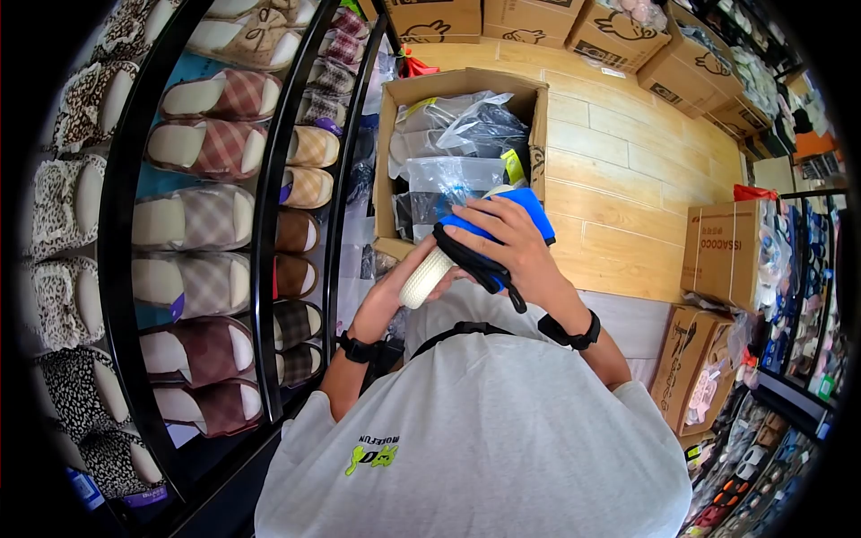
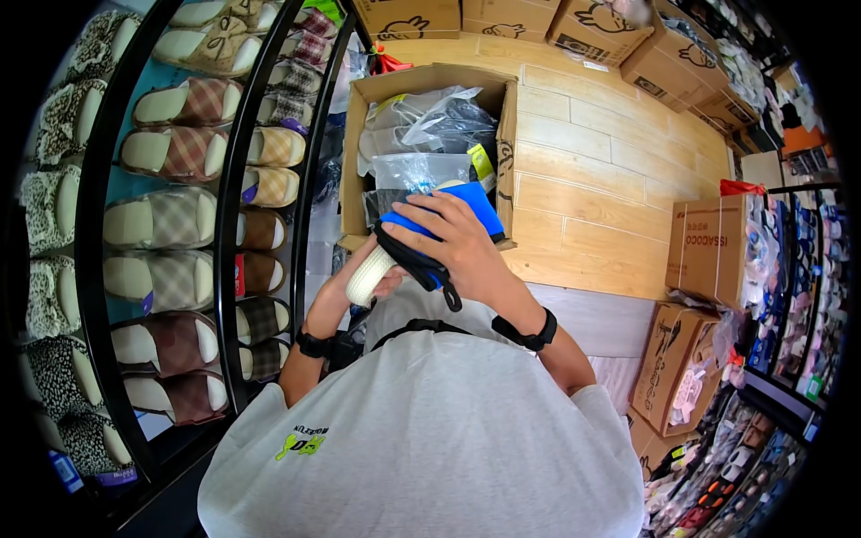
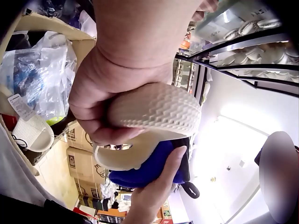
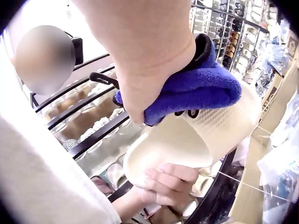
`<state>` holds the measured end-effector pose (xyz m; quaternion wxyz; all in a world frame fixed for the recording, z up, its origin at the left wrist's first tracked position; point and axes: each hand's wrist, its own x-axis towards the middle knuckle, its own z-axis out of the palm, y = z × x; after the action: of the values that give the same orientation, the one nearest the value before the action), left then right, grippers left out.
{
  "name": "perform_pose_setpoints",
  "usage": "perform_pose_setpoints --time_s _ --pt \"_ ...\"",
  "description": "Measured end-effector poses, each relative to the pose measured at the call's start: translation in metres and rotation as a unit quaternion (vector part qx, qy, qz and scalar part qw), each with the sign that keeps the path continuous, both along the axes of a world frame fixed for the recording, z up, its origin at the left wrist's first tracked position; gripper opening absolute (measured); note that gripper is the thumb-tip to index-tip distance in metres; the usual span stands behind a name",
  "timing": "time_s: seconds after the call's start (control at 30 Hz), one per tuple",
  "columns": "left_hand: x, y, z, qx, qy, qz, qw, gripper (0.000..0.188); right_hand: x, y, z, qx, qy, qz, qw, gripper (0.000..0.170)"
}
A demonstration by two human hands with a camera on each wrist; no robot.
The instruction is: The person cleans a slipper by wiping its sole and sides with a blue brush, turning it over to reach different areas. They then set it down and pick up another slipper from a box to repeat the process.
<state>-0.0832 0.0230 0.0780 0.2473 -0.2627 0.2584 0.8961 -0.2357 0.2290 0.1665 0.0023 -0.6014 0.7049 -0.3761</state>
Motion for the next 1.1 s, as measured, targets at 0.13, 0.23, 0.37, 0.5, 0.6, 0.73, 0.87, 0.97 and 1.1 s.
perform_pose_setpoints --time_s 0.13,0.23,0.37,0.5,0.6,0.73,0.87,0.97,1.1 --pt "0.016 -0.009 -0.040 -0.111 -0.018 0.014 0.994 0.083 -0.003 0.001 0.003 -0.011 -0.005 0.030 0.999 0.065" --pt "0.003 -0.001 -0.008 -0.059 0.040 -0.037 0.997 0.078 -0.006 0.001 0.001 -0.017 -0.007 -0.012 1.000 0.063" --pt "-0.002 0.002 0.000 -0.004 0.001 -0.005 1.000 0.071 -0.002 -0.003 0.001 -0.024 0.000 -0.071 0.997 0.063" --pt "0.018 -0.004 -0.049 -0.104 -0.023 0.029 0.994 0.065 -0.003 0.000 0.005 -0.004 0.022 -0.032 0.999 0.058" --pt "0.012 -0.006 -0.040 -0.080 -0.029 0.012 0.996 0.066 -0.004 0.000 0.004 -0.017 -0.005 -0.058 0.998 0.057" --pt "-0.002 -0.003 -0.004 0.017 0.012 -0.015 1.000 0.068 -0.003 -0.005 0.000 -0.037 -0.008 -0.092 0.995 0.058" --pt "0.005 -0.003 -0.007 0.016 -0.025 0.032 0.999 0.065 -0.001 -0.004 0.004 -0.048 0.000 -0.003 0.999 0.057" --pt "0.029 -0.002 -0.021 -0.238 -0.040 0.084 0.967 0.048 0.001 -0.004 -0.006 -0.044 0.025 0.102 0.993 0.059" --pt "0.033 -0.008 0.002 0.106 0.005 0.062 0.992 0.052 -0.010 -0.015 0.004 -0.044 -0.043 0.100 0.993 0.060"
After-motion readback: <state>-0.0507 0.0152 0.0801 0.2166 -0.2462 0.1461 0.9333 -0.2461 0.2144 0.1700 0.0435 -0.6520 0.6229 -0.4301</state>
